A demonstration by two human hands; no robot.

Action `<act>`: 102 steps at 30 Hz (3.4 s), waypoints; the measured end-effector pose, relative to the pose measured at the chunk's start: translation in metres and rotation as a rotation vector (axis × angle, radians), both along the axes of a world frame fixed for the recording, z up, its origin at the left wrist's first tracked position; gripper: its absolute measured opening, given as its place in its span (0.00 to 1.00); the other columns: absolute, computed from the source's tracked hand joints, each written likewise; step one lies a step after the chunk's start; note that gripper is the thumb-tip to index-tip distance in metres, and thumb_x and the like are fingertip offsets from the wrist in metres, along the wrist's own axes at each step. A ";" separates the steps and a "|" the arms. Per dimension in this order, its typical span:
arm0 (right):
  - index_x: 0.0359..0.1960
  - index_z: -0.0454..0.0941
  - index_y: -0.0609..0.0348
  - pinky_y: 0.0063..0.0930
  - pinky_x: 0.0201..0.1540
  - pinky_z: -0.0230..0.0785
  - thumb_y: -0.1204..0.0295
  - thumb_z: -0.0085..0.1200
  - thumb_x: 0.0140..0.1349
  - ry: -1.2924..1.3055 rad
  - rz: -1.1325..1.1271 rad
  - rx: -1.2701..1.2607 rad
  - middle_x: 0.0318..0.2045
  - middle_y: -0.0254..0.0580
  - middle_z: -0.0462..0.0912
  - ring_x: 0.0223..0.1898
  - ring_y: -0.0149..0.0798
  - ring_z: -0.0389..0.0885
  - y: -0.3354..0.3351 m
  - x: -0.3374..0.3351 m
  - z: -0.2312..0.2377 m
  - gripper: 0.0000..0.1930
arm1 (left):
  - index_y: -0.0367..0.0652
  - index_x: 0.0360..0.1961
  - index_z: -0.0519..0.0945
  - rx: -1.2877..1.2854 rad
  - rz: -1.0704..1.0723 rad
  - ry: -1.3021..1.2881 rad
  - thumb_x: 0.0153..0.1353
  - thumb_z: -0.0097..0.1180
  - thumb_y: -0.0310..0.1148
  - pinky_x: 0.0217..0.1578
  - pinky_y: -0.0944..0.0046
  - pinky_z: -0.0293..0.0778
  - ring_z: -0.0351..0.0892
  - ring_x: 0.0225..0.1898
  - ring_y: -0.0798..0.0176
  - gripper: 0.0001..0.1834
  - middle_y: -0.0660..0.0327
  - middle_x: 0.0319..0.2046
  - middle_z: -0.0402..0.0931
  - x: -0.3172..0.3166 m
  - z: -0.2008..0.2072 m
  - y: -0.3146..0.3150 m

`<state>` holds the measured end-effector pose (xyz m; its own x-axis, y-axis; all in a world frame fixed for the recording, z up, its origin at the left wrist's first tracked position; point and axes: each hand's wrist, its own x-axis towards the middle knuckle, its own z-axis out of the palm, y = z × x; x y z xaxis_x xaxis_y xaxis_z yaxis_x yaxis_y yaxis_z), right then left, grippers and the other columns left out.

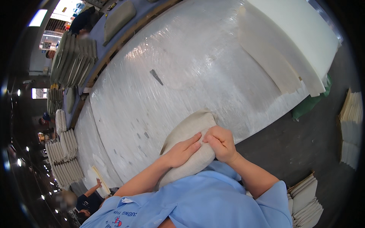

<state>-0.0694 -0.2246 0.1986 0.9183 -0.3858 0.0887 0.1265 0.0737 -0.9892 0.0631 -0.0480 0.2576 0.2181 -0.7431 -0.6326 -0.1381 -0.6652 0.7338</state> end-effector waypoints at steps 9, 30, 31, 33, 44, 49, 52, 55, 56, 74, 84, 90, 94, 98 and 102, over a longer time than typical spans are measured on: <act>0.57 0.82 0.62 0.47 0.76 0.54 0.67 0.48 0.71 0.541 0.771 -0.288 0.60 0.47 0.83 0.65 0.50 0.77 -0.051 0.026 0.017 0.19 | 0.24 0.75 0.58 0.034 0.055 -0.090 0.80 0.35 0.48 0.79 0.52 0.47 0.49 0.81 0.43 0.37 0.36 0.78 0.53 -0.010 -0.106 0.007; 0.65 0.78 0.61 0.43 0.71 0.67 0.65 0.40 0.75 0.685 0.942 -0.864 0.67 0.51 0.78 0.68 0.53 0.74 -0.007 0.118 -0.162 0.23 | 0.30 0.65 0.75 0.021 0.342 -0.309 0.73 0.40 0.36 0.71 0.49 0.66 0.72 0.69 0.42 0.27 0.41 0.67 0.72 0.012 -0.222 0.022; 0.64 0.78 0.62 0.43 0.71 0.66 0.65 0.41 0.75 0.697 0.943 -0.863 0.66 0.51 0.78 0.68 0.53 0.74 -0.008 0.120 -0.161 0.23 | 0.31 0.65 0.76 0.018 0.357 -0.306 0.72 0.41 0.36 0.70 0.49 0.67 0.73 0.68 0.42 0.27 0.42 0.67 0.74 0.013 -0.223 0.021; 0.62 0.80 0.61 0.44 0.70 0.67 0.64 0.43 0.74 0.682 0.915 -0.878 0.65 0.50 0.80 0.67 0.52 0.76 -0.006 0.122 -0.161 0.22 | 0.35 0.63 0.78 0.030 0.388 -0.337 0.71 0.43 0.36 0.67 0.49 0.70 0.76 0.64 0.42 0.25 0.43 0.63 0.77 0.015 -0.227 0.021; 0.48 0.91 0.53 0.35 0.55 0.77 0.57 0.58 0.71 0.803 0.316 -0.230 0.42 0.44 0.91 0.46 0.41 0.88 -0.039 0.069 -0.126 0.17 | 0.44 0.60 0.84 0.103 0.380 -0.465 0.71 0.51 0.42 0.57 0.50 0.77 0.84 0.54 0.44 0.23 0.48 0.53 0.85 0.028 -0.218 0.046; 0.63 0.81 0.63 0.34 0.70 0.65 0.55 0.54 0.76 0.437 0.189 0.267 0.64 0.44 0.81 0.68 0.39 0.74 -0.042 -0.041 -0.036 0.26 | 0.46 0.66 0.80 0.191 0.154 -0.125 0.71 0.58 0.45 0.60 0.58 0.75 0.84 0.57 0.58 0.26 0.53 0.55 0.86 0.024 -0.107 0.146; 0.65 0.78 0.64 0.38 0.73 0.62 0.55 0.55 0.75 0.146 0.009 0.246 0.69 0.49 0.77 0.72 0.42 0.70 0.001 -0.062 -0.005 0.27 | 0.42 0.69 0.77 0.105 0.212 0.013 0.69 0.62 0.42 0.62 0.60 0.73 0.79 0.61 0.61 0.30 0.53 0.62 0.81 0.010 0.010 0.160; 0.60 0.81 0.63 0.40 0.71 0.65 0.55 0.61 0.70 -0.141 -0.143 -0.193 0.65 0.53 0.79 0.70 0.47 0.73 0.018 -0.027 0.016 0.26 | 0.37 0.73 0.71 -0.058 0.159 -0.015 0.66 0.65 0.43 0.65 0.58 0.71 0.74 0.67 0.61 0.38 0.51 0.68 0.75 -0.005 0.082 0.135; 0.58 0.82 0.62 0.41 0.70 0.66 0.54 0.63 0.67 -0.225 -0.176 -0.384 0.63 0.55 0.80 0.68 0.49 0.74 0.025 -0.011 0.023 0.26 | 0.37 0.73 0.70 -0.112 0.103 -0.102 0.65 0.67 0.44 0.64 0.57 0.72 0.75 0.67 0.59 0.40 0.49 0.66 0.76 -0.010 0.093 0.116; 0.49 0.84 0.67 0.23 0.36 0.73 0.77 0.51 0.73 0.122 -0.183 0.140 0.29 0.38 0.85 0.30 0.29 0.84 0.009 0.063 0.024 0.11 | 0.38 0.53 0.80 0.135 0.177 -0.920 0.61 0.63 0.62 0.42 0.48 0.81 0.85 0.45 0.43 0.36 0.47 0.46 0.84 -0.039 0.077 0.155; 0.30 0.85 0.55 0.40 0.39 0.70 0.69 0.64 0.60 -0.178 0.027 -0.805 0.26 0.44 0.84 0.31 0.50 0.81 0.048 0.079 0.094 0.05 | 0.38 0.29 0.85 -0.010 0.964 -1.258 0.68 0.54 0.37 0.35 0.50 0.78 0.84 0.32 0.43 0.16 0.49 0.27 0.84 -0.058 0.041 0.231; 0.24 0.81 0.61 0.31 0.34 0.67 0.70 0.58 0.68 -0.048 -0.050 -0.729 0.23 0.41 0.81 0.26 0.39 0.76 0.030 0.085 0.054 0.13 | 0.37 0.33 0.86 -0.303 1.513 -0.926 0.74 0.41 0.36 0.40 0.57 0.78 0.86 0.34 0.55 0.22 0.48 0.31 0.86 -0.064 -0.003 0.245; 0.24 0.82 0.64 0.30 0.34 0.67 0.63 0.51 0.76 0.131 -0.012 -0.357 0.24 0.39 0.83 0.28 0.31 0.77 0.012 0.087 0.038 0.22 | 0.35 0.39 0.86 -0.800 1.763 -0.194 0.80 0.28 0.52 0.52 0.60 0.76 0.85 0.43 0.57 0.36 0.51 0.39 0.88 -0.064 -0.037 0.260; 0.25 0.82 0.65 0.29 0.36 0.68 0.57 0.48 0.78 0.165 -0.025 -0.147 0.23 0.39 0.82 0.28 0.31 0.77 0.005 0.090 0.033 0.27 | 0.35 0.39 0.85 -0.924 1.843 0.015 0.80 0.28 0.58 0.54 0.61 0.76 0.85 0.43 0.59 0.40 0.51 0.38 0.87 -0.065 -0.058 0.251; 0.26 0.82 0.67 0.32 0.40 0.71 0.53 0.46 0.78 0.239 0.010 -0.044 0.24 0.43 0.83 0.30 0.35 0.80 -0.005 0.091 0.031 0.30 | 0.35 0.39 0.85 -1.011 1.832 0.037 0.79 0.29 0.59 0.53 0.62 0.76 0.85 0.43 0.61 0.40 0.52 0.39 0.87 -0.068 -0.069 0.253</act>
<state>0.0218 -0.2294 0.2293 0.9190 -0.3772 -0.1150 -0.1121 0.0297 -0.9933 -0.0053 0.2049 0.1891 0.9321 0.2532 -0.2591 0.0804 0.5528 0.8294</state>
